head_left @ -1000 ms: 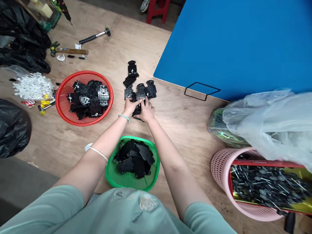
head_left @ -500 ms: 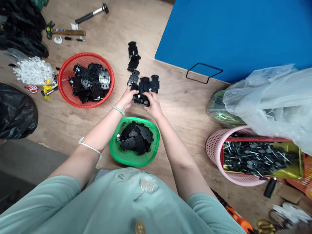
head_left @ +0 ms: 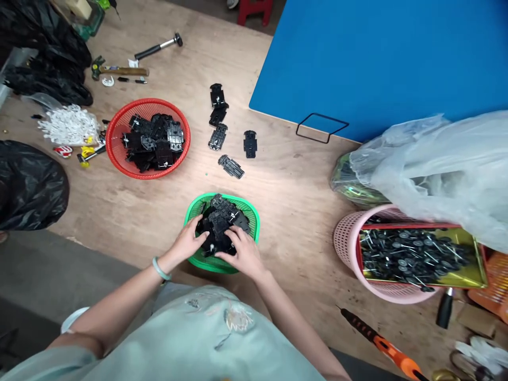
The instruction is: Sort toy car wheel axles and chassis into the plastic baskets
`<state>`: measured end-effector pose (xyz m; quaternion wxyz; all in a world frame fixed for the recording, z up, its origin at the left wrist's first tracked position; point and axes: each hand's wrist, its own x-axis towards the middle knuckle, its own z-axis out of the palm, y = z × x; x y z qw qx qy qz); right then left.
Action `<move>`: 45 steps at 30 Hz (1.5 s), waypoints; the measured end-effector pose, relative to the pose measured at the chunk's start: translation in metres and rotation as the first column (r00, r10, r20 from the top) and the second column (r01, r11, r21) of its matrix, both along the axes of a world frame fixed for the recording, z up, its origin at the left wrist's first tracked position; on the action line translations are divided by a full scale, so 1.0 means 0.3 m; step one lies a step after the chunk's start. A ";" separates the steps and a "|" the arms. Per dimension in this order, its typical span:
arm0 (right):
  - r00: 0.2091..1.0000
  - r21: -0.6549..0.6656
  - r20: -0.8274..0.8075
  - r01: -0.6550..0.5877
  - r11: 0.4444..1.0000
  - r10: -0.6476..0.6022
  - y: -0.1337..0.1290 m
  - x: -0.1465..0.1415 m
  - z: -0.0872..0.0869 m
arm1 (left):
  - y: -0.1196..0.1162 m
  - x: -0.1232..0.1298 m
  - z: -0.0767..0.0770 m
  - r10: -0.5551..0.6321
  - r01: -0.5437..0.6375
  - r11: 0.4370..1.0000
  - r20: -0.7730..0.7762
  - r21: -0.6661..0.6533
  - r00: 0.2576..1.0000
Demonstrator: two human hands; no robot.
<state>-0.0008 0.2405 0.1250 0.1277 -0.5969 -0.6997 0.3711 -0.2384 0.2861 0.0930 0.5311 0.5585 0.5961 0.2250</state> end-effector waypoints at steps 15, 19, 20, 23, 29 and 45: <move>0.773 0.202 0.229 0.557 0.806 -0.591 1.131 0.166 -0.319 | 1.112 0.375 -0.179 0.281 -0.220 0.897 -0.110 0.385 0.954; 0.806 0.221 0.321 0.447 0.867 -0.497 1.236 0.162 -0.378 | 1.362 0.457 -0.224 0.328 -0.251 0.901 -0.178 0.353 0.928; 0.828 0.216 0.337 0.395 0.893 -0.448 1.249 0.159 -0.391 | 1.405 0.463 -0.241 0.299 -0.220 0.916 -0.204 0.336 0.932; 0.888 0.204 0.327 0.268 0.942 -0.323 1.258 0.157 -0.419 | 1.451 0.456 -0.305 0.182 -0.107 0.940 -0.210 0.324 0.961; 0.937 0.236 0.239 0.197 0.951 -0.253 1.163 0.218 -0.407 | 1.153 0.423 -0.349 0.233 -0.142 0.890 -0.163 0.433 0.959; 0.969 -0.058 0.122 -0.208 0.977 0.213 0.758 0.309 -0.251 | 0.580 0.058 -0.174 -0.067 0.206 0.936 -0.432 0.284 0.899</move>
